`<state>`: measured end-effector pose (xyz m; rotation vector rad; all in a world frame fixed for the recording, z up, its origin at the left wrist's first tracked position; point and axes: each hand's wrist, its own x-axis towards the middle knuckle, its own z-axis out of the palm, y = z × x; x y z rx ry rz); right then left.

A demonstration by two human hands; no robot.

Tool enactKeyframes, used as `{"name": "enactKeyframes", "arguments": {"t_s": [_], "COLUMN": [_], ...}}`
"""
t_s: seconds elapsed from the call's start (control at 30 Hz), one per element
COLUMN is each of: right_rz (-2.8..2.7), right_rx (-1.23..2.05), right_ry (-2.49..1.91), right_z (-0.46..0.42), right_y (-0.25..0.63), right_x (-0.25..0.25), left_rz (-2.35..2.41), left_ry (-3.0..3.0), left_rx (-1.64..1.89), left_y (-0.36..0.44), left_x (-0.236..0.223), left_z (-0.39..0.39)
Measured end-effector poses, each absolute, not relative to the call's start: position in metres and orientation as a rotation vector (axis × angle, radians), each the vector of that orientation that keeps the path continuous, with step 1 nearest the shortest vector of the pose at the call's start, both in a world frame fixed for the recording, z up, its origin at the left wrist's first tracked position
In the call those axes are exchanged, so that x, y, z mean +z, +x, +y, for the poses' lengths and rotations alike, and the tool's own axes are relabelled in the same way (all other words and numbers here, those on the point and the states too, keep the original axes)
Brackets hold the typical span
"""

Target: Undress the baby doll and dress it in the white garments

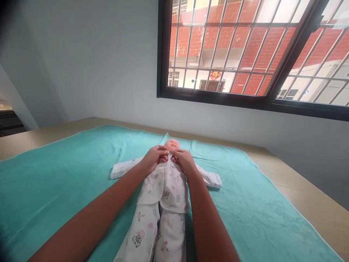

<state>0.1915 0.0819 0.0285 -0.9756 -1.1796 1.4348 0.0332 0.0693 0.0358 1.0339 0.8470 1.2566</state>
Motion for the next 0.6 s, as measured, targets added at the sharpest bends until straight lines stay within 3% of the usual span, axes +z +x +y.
{"name": "enactKeyframes", "arguments": {"t_s": [0.6], "right_rz": [-1.225], "right_rx": [1.51], "right_ry": [-0.921], "right_z": [0.0758], "right_y": [0.1948], "right_x": [0.0323], "left_rz": [0.908], "left_ry": [1.104], "left_rx": [1.267], "left_y": [0.0369], "left_x": [0.0317], "left_z": [0.0705]}}
